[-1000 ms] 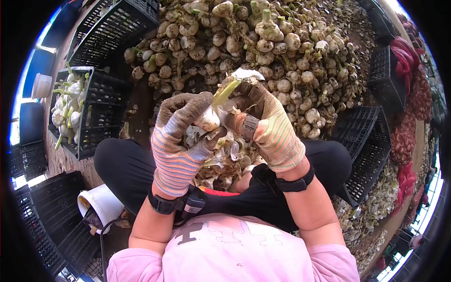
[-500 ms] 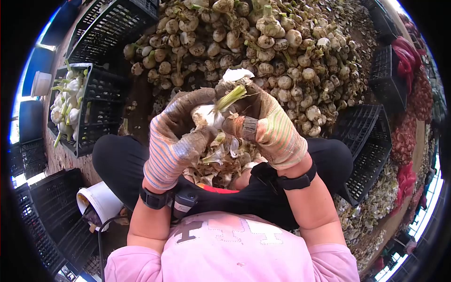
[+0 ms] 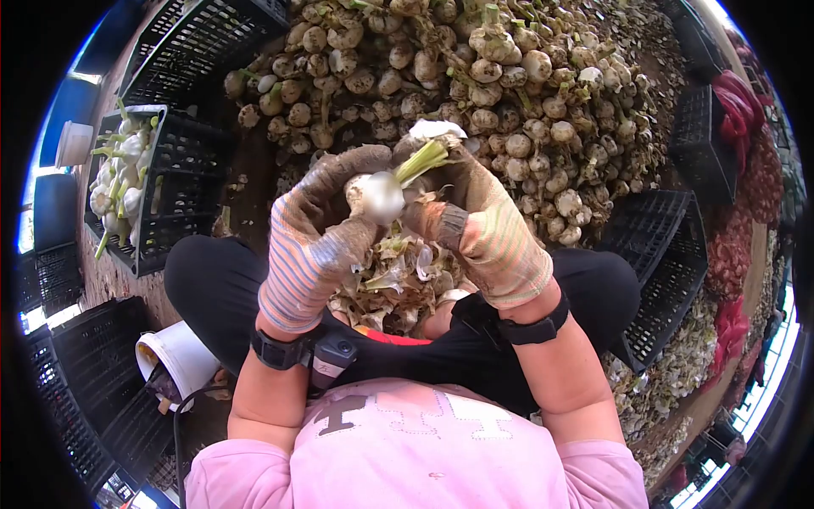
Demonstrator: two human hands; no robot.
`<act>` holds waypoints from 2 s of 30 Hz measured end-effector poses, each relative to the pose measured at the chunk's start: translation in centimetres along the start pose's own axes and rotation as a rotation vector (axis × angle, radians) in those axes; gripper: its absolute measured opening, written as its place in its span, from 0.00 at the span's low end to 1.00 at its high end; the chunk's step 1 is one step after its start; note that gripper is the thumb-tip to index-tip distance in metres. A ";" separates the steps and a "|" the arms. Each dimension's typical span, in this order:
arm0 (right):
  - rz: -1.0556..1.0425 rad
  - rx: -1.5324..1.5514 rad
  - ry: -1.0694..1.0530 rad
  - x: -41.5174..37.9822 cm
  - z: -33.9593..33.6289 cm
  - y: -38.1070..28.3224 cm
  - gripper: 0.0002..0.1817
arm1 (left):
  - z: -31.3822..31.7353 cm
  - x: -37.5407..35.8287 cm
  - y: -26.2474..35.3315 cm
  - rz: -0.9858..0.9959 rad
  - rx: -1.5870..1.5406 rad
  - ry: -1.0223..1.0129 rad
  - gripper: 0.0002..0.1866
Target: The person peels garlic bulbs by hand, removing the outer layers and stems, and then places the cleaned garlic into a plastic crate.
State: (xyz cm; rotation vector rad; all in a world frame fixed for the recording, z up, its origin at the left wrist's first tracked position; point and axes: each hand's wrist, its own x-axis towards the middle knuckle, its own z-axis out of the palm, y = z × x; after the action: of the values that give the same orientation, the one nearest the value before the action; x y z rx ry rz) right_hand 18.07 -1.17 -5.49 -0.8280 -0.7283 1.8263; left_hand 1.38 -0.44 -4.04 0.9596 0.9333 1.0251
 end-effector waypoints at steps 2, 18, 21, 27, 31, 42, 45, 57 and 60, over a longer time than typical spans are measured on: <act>-0.046 0.141 0.027 0.0 0.3 -0.1 0.24 | 0.1 -0.1 -0.4 0.055 -0.046 0.022 0.22; -0.060 -0.163 -0.104 -1.0 -0.6 -0.2 0.32 | -0.2 -0.7 0.3 0.047 -0.093 -0.090 0.27; 0.063 -0.117 -0.063 -1.0 -0.4 -0.5 0.31 | 0.2 -1.0 0.7 -0.020 -0.072 -0.068 0.28; -0.160 -0.121 -0.123 -2.1 -0.2 -0.7 0.21 | -0.8 -0.9 -0.6 -0.184 -0.541 -0.139 0.34; -0.263 0.072 -0.220 -0.2 -1.3 0.6 0.26 | -0.6 -0.9 0.0 -0.163 -0.790 -0.177 0.33; -0.170 -0.150 0.085 -1.1 0.2 -1.4 0.28 | 0.6 -1.7 0.2 0.273 -0.088 0.067 0.27; -0.197 0.000 -0.029 -1.2 0.3 -1.0 0.32 | 1.2 -1.4 0.1 0.475 0.145 0.056 0.26; -0.096 -0.063 0.050 -1.7 0.8 -1.7 0.36 | 1.3 -1.2 -0.1 0.669 0.714 0.091 0.26; -0.121 -0.061 -0.019 -1.4 0.6 -1.9 0.35 | 1.3 -1.4 -0.3 0.581 0.509 0.047 0.23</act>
State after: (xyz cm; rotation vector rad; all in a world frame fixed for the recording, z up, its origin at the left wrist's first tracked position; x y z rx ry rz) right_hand 19.00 -1.92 -3.36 -0.7902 -0.8323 1.7133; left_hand 2.37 -2.05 -3.68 1.7048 1.0007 1.3225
